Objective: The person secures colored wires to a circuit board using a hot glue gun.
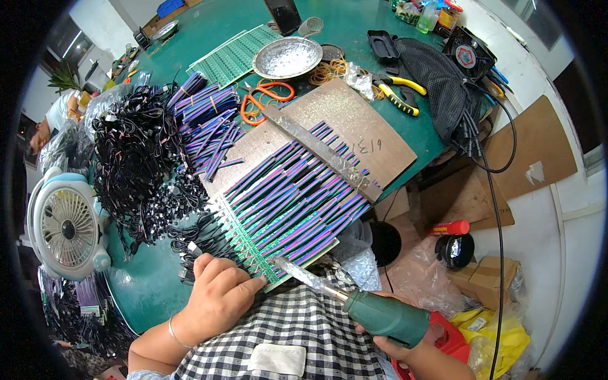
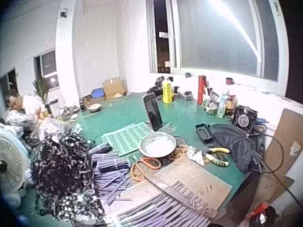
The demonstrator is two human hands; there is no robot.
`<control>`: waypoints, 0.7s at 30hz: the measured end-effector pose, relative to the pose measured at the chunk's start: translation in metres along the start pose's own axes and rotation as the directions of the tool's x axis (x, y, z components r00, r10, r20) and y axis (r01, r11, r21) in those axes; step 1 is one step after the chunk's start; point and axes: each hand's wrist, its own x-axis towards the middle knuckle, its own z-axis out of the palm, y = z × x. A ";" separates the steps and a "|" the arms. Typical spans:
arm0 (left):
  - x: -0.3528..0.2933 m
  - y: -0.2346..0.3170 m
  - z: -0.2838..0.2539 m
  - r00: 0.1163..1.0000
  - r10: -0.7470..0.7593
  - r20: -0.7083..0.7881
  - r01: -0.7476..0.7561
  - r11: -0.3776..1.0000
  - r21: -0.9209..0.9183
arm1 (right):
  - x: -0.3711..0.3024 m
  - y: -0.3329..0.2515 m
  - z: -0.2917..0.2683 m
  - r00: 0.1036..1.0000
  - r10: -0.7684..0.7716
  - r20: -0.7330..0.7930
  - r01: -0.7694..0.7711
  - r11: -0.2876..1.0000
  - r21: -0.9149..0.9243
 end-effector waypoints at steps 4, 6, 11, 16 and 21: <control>-0.001 0.001 0.004 0.998 -0.058 -0.039 0.055 0.997 -0.060 | 0.000 0.007 -0.006 0.999 -0.017 0.045 0.020 0.997 -0.075; -0.001 0.002 0.004 0.997 -0.070 -0.039 0.067 0.995 -0.073 | 0.003 0.007 -0.008 0.992 -0.065 0.111 0.078 0.990 -0.114; 0.003 0.006 -0.001 0.999 0.043 -0.003 -0.042 0.990 0.133 | 0.004 -0.006 0.009 1.000 -0.015 -0.027 0.016 0.999 0.045; 0.003 0.007 -0.001 0.995 0.097 0.037 -0.103 0.972 0.213 | -0.010 0.021 -0.022 0.989 -0.114 0.100 0.141 0.929 -0.342; 0.004 0.012 -0.002 0.991 0.096 0.093 -0.118 0.955 0.273 | -0.011 0.013 -0.012 0.998 -0.031 0.059 0.051 0.927 -0.370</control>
